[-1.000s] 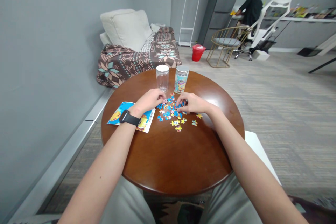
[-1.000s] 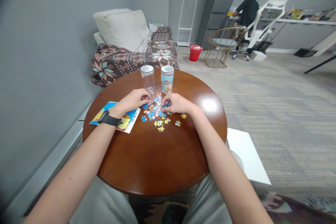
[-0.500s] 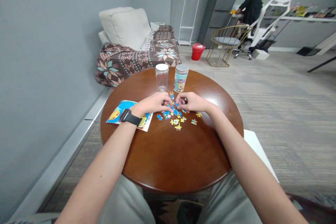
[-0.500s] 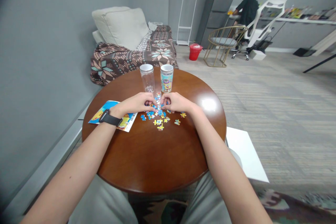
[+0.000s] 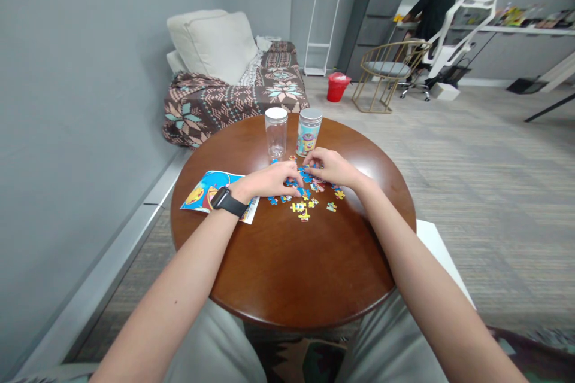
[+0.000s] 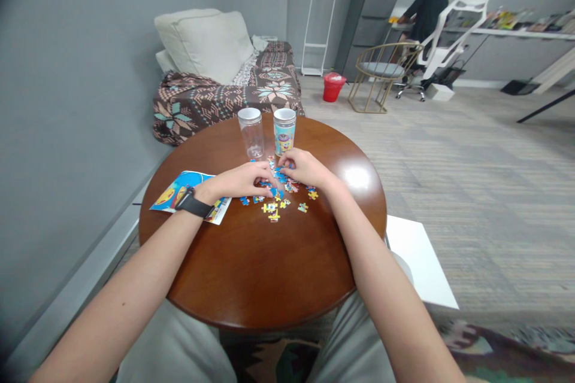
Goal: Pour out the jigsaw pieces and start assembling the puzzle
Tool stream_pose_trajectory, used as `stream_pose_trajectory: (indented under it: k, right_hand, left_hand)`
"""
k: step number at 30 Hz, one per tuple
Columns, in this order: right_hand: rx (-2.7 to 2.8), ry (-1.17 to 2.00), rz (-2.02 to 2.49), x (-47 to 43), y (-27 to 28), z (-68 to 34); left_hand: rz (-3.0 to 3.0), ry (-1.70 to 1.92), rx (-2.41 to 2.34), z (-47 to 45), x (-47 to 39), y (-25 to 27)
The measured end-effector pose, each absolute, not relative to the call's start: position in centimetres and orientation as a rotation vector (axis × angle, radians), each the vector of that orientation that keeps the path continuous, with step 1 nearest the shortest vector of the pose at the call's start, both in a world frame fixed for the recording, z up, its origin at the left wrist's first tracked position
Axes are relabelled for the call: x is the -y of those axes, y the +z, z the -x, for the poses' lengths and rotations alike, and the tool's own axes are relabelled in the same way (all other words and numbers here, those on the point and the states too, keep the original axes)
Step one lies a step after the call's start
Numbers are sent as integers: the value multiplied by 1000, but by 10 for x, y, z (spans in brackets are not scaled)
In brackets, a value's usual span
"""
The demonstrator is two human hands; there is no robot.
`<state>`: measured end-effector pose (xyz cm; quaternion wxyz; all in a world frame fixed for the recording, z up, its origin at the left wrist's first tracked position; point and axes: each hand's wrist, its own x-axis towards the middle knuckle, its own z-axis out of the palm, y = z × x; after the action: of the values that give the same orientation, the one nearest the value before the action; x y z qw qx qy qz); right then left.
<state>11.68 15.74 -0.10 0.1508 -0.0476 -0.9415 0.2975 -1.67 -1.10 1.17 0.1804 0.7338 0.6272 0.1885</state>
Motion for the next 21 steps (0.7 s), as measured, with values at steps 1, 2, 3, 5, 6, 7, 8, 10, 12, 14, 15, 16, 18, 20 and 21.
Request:
stream_pose_trajectory:
  k: [1, 2, 3, 5, 6, 7, 8, 10, 12, 14, 15, 16, 18, 20, 21]
  right_hand:
    - [2731, 905, 122, -155, 2, -118]
    - [2766, 966, 111, -153, 6, -120]
    - [2805, 1031, 101, -150, 9, -123]
    - [2892, 1134, 68, -147, 14, -126]
    - [2933, 1155, 45, -146, 16, -128]
    - [2972, 1154, 21, -146, 17, -129]
    - [3005, 1139, 1, -146, 17, -129]
    - [3046, 1088, -20, -146, 16, -129]
    - [3058, 1053, -24, -148, 14, -129]
    - [3058, 1040, -29, -148, 13, -129]
    - [3056, 1035, -30, -148, 13, -129]
    - [3054, 1031, -31, -148, 12, -129]
    - [3050, 1020, -32, -148, 12, -130]
    - [3045, 1014, -26, -148, 13, -130]
    - [3041, 1016, -17, -148, 13, -130]
  left_hand:
    - [-2075, 543, -1774, 17, 11, 11]
    - [-2075, 557, -1781, 17, 11, 10]
    - [-2072, 577, -1788, 18, 11, 9]
    - [-2041, 618, -1805, 18, 11, 9]
    - [-2015, 637, -1813, 18, 12, 10]
    - [-1984, 654, -1821, 19, 12, 11]
    - [-1950, 671, -1831, 19, 13, 12]
    - [-1893, 690, -1858, 21, 14, 15]
    - [-1886, 703, -1911, 24, 15, 16]
    - [-1916, 711, -1987, 30, 17, 15]
    - [-1932, 712, -2024, 33, 17, 14]
    - [-1938, 707, -2054, 36, 18, 14]
    - [-1926, 681, -2100, 41, 19, 12]
    - [-1906, 653, -2138, 43, 21, 11]
    - [-1895, 643, -2155, 44, 21, 11]
